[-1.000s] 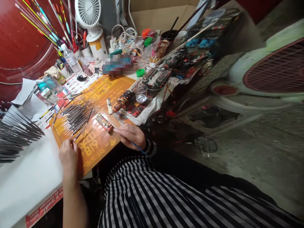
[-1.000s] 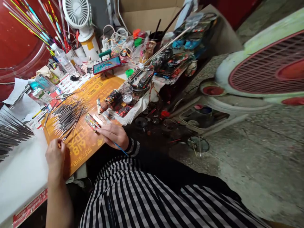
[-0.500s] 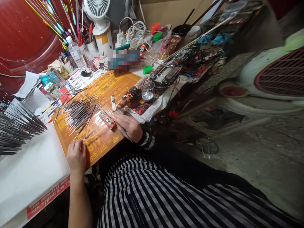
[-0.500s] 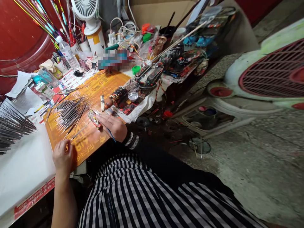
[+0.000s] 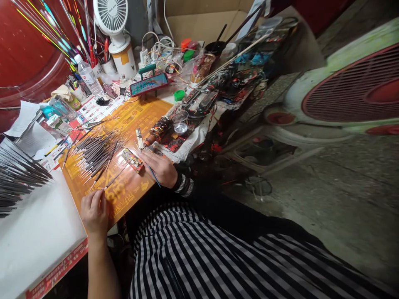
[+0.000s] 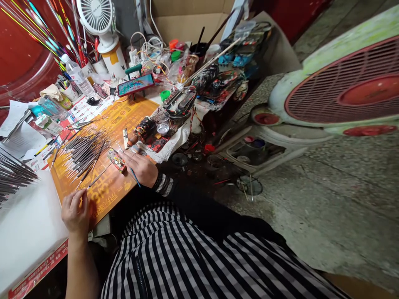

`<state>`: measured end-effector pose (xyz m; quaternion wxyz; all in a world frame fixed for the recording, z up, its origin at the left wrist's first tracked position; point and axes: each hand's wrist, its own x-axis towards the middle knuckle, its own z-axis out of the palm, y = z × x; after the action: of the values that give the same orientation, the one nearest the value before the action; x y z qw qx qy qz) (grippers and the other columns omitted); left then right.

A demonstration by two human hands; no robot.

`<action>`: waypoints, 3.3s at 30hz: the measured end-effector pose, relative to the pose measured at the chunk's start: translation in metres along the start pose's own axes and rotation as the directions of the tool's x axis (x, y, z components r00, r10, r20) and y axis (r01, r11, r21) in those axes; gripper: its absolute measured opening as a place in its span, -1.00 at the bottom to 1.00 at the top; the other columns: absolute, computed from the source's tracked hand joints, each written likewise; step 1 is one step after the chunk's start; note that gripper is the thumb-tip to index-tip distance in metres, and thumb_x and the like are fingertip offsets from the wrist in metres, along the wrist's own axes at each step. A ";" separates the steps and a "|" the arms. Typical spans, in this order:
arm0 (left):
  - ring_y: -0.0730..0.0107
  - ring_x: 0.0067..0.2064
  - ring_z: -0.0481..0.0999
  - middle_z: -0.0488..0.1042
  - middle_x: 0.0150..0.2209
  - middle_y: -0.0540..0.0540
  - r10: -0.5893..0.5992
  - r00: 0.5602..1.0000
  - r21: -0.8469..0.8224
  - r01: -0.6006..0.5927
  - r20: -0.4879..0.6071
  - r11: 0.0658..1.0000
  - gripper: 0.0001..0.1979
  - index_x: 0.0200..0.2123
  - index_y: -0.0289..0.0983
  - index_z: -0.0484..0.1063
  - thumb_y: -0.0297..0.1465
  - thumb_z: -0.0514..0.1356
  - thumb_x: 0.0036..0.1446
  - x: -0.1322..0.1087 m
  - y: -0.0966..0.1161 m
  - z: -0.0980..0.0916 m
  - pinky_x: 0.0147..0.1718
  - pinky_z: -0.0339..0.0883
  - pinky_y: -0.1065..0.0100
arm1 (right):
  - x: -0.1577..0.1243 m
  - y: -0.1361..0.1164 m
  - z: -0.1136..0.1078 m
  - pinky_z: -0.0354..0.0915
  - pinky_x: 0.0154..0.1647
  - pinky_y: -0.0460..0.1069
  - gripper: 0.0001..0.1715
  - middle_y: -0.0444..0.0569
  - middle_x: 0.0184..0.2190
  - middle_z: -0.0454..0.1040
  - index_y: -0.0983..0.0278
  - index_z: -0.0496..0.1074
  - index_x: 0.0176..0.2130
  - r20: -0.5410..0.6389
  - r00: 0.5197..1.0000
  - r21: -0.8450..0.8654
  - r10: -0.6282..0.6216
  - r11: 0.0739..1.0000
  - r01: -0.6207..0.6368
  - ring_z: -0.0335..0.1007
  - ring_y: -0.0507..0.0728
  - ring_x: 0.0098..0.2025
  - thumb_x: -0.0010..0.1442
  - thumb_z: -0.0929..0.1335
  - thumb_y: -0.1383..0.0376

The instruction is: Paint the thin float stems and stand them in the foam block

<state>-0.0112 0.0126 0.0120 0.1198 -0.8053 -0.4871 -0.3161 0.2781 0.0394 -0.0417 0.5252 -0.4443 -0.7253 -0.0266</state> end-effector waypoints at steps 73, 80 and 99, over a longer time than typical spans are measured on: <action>0.30 -0.19 0.47 0.56 -0.22 -0.14 0.004 0.999 -0.049 -0.007 -0.049 0.999 -0.84 -0.10 -0.23 0.54 -0.45 0.20 0.29 -0.007 0.007 0.007 -0.15 0.36 0.25 | -0.038 -0.016 0.008 0.54 0.00 0.06 -0.42 0.11 -0.07 0.61 0.25 0.29 0.30 -0.021 0.984 0.091 -0.175 0.980 0.176 0.59 0.15 -0.04 0.33 0.30 0.47; 0.31 -0.19 0.47 0.55 -0.22 -0.14 0.008 0.999 -0.039 -0.010 -0.053 0.999 -0.85 -0.10 -0.24 0.54 -0.46 0.21 0.28 -0.007 0.006 0.007 -0.15 0.36 0.26 | -0.038 -0.015 0.007 0.54 0.00 0.05 -0.41 0.10 -0.08 0.61 0.25 0.29 0.31 -0.028 0.982 0.106 -0.186 0.977 0.187 0.59 0.14 -0.06 0.33 0.32 0.45; 0.31 -0.19 0.47 0.56 -0.23 -0.13 -0.008 0.999 -0.051 0.006 -0.045 0.999 -0.85 -0.11 -0.22 0.53 -0.43 0.19 0.30 -0.007 0.007 0.007 -0.15 0.35 0.25 | -0.035 -0.017 0.004 0.53 -0.04 0.04 -0.40 0.07 -0.11 0.62 0.25 0.27 0.32 -0.011 0.979 0.103 -0.205 0.973 0.205 0.59 0.13 -0.11 0.33 0.31 0.46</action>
<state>-0.0046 0.0073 0.0032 0.1089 -0.7991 -0.4788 -0.3469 0.2653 0.0096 -0.0638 0.5420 -0.3391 -0.7677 -0.0429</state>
